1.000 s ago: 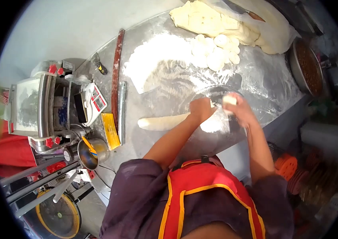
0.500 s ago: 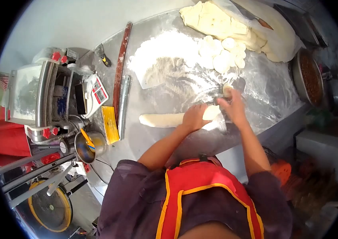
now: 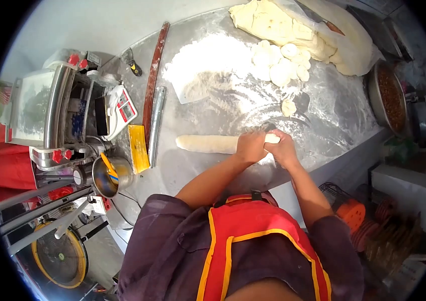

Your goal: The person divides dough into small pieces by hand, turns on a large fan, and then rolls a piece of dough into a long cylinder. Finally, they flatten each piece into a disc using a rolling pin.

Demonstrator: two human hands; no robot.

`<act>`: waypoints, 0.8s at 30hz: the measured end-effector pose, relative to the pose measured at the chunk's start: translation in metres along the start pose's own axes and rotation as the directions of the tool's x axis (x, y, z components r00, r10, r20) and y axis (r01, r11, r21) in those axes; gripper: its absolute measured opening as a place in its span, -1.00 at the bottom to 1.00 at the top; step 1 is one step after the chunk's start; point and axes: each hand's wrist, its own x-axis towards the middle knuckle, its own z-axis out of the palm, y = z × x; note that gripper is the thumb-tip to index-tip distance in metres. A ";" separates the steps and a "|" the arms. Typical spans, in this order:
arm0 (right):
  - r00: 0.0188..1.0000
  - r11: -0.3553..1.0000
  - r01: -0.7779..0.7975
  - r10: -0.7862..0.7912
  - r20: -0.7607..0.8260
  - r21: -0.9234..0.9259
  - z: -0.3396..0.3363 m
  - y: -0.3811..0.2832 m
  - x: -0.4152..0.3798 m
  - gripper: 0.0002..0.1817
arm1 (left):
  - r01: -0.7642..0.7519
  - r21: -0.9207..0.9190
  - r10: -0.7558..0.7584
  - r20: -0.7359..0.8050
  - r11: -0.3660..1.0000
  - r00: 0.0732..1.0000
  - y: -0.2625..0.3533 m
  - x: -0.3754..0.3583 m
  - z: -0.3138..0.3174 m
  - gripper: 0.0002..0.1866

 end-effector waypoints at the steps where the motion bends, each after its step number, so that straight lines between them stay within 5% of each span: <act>1: 1.000 0.999 -0.031 0.031 -0.005 0.036 0.000 0.000 -0.001 -0.73 | -0.006 0.016 0.005 0.029 1.000 1.000 0.000 0.001 0.000 -0.76; 5: 0.990 0.965 -0.141 0.141 0.016 0.222 0.000 0.006 -0.004 -0.77 | -0.003 0.093 -0.017 0.219 0.996 0.976 0.011 0.006 -0.017 -0.84; 8: 0.987 0.920 -0.158 0.156 0.037 0.358 -0.011 -0.008 -0.018 -0.80 | 0.001 0.105 -0.018 0.159 0.994 0.987 0.009 0.014 -0.008 -0.86; 11: 0.982 0.814 -0.185 0.141 0.123 0.551 -0.033 -0.020 -0.034 -0.75 | 0.044 0.167 -0.089 0.266 0.985 0.960 0.005 0.031 -0.022 -0.72; 14: 0.993 0.878 -0.099 0.115 -0.006 0.468 -0.061 -0.014 -0.012 -0.62 | 0.226 0.022 -0.225 0.236 0.974 0.945 -0.009 0.035 -0.027 -0.38; 15: 0.990 0.935 -0.091 0.121 -0.066 0.343 -0.062 -0.017 -0.004 -0.54 | 0.302 -0.112 -0.251 0.331 0.947 0.910 -0.005 0.035 -0.030 -0.15; 17: 0.957 0.988 0.031 -0.072 -0.280 -0.149 -0.053 0.015 0.025 -0.47 | 0.167 -0.210 -0.127 0.190 0.963 0.974 -0.019 0.028 -0.009 -0.13; 19: 0.871 0.802 0.169 -0.394 -0.294 -0.573 -0.043 0.044 0.039 -0.44 | 0.084 -0.300 -0.047 0.126 0.950 0.991 -0.028 0.017 -0.008 -0.13; 22: 0.957 0.719 -0.029 -0.181 -0.227 -0.695 -0.033 0.034 0.036 -0.46 | 0.049 0.049 -0.051 0.044 0.998 0.998 -0.025 -0.011 -0.027 -0.12; 24: 0.936 0.610 0.017 -0.288 -0.202 -0.793 -0.033 0.033 0.033 -0.48 | -0.015 0.145 0.017 -0.010 0.989 1.000 -0.028 -0.024 -0.025 -0.26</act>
